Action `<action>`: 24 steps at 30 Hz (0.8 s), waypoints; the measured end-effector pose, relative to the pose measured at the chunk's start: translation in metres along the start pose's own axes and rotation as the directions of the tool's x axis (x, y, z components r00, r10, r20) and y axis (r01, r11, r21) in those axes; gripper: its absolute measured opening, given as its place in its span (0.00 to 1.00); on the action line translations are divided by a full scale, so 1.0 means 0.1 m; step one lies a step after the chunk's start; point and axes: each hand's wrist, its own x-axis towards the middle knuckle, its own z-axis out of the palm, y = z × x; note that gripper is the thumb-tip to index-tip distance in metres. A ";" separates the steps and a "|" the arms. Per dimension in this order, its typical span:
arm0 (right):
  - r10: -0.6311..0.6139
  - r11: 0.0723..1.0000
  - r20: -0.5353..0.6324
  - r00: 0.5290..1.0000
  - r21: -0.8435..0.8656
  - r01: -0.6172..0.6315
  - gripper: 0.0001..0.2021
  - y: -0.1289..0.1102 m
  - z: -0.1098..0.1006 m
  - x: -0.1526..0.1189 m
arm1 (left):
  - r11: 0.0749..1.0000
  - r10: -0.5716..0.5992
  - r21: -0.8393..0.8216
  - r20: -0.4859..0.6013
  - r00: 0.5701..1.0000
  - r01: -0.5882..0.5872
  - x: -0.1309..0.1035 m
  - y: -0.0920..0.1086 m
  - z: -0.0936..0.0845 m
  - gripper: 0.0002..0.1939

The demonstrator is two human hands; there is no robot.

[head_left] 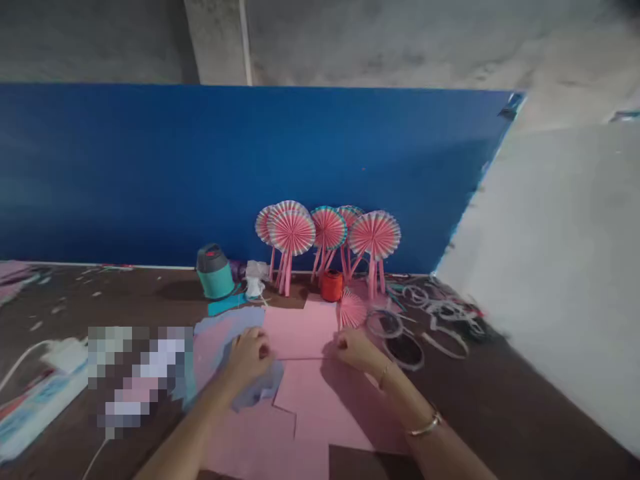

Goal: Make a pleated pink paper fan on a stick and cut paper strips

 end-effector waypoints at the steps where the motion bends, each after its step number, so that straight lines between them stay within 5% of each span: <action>1: 0.002 1.000 0.001 1.000 -0.002 -0.002 0.10 0.00 0.00 0.01 | 1.000 -0.003 0.004 0.002 1.000 0.003 0.00 0.00 0.00 0.06; 13: 0.015 0.998 0.046 0.999 -0.067 -0.012 0.07 0.00 -0.01 0.01 | 1.000 0.022 0.010 -0.087 0.996 -0.021 -0.01 0.03 0.02 0.05; 17: 0.008 0.996 0.056 0.998 -0.091 -0.002 0.08 -0.02 -0.03 -0.01 | 0.966 0.256 0.068 -0.164 0.953 -0.248 -0.04 0.04 0.08 0.18; 20: 0.009 0.995 0.061 0.998 -0.100 -0.003 0.09 -0.03 -0.03 -0.01 | 0.886 0.448 0.177 -0.093 0.889 -0.428 -0.04 0.03 0.11 0.32; 24: 0.011 0.995 0.064 0.998 -0.099 -0.004 0.07 -0.05 -0.03 -0.02 | 0.825 0.526 0.243 -0.005 0.850 -0.510 -0.03 0.01 0.12 0.38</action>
